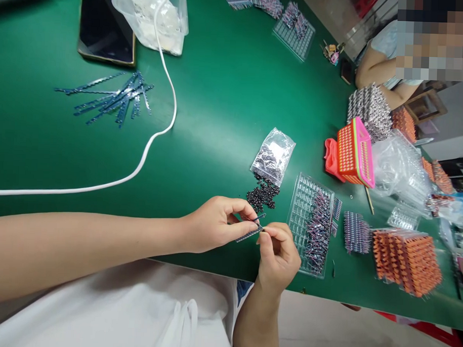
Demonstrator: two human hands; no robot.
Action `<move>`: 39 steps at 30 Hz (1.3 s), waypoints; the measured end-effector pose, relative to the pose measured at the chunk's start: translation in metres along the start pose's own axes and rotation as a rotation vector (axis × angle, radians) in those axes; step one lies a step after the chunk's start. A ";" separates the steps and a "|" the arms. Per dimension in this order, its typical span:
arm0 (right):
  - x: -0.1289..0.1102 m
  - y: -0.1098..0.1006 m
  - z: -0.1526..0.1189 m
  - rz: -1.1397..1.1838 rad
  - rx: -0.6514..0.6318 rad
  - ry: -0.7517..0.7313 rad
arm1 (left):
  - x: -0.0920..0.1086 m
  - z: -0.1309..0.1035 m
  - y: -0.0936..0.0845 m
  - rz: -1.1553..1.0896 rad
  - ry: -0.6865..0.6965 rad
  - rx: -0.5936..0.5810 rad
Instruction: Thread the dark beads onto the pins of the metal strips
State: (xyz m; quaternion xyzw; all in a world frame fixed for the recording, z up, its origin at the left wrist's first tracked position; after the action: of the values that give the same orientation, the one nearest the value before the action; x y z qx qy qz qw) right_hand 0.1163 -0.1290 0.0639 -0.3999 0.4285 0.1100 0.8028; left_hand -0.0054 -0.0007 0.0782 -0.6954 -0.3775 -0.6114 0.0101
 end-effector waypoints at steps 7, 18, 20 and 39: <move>0.001 -0.001 -0.001 -0.051 -0.026 0.005 | 0.003 0.000 -0.002 0.112 0.024 -0.010; 0.001 -0.003 0.001 -0.025 -0.083 0.015 | 0.004 0.001 -0.006 0.223 0.054 -0.057; 0.001 -0.003 0.001 -0.027 -0.085 0.015 | 0.004 0.001 -0.006 0.222 0.033 -0.058; 0.007 -0.005 0.001 0.152 -0.164 0.095 | 0.008 0.000 -0.005 0.153 -0.021 -0.058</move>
State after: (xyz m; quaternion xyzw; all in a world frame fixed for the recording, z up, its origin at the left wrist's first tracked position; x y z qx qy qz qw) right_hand 0.1236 -0.1331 0.0614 -0.4351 0.4848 0.1862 0.7355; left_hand -0.0082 0.0073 0.0831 -0.7286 -0.3053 -0.6123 0.0326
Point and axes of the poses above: each hand's wrist, its own z-axis towards the middle knuckle, its own y-axis out of the palm, x = y × z, the point moved 1 cm from there along z, towards the middle knuckle, and after that the axes turned 14 degrees about -z, right-handed, at the moved point
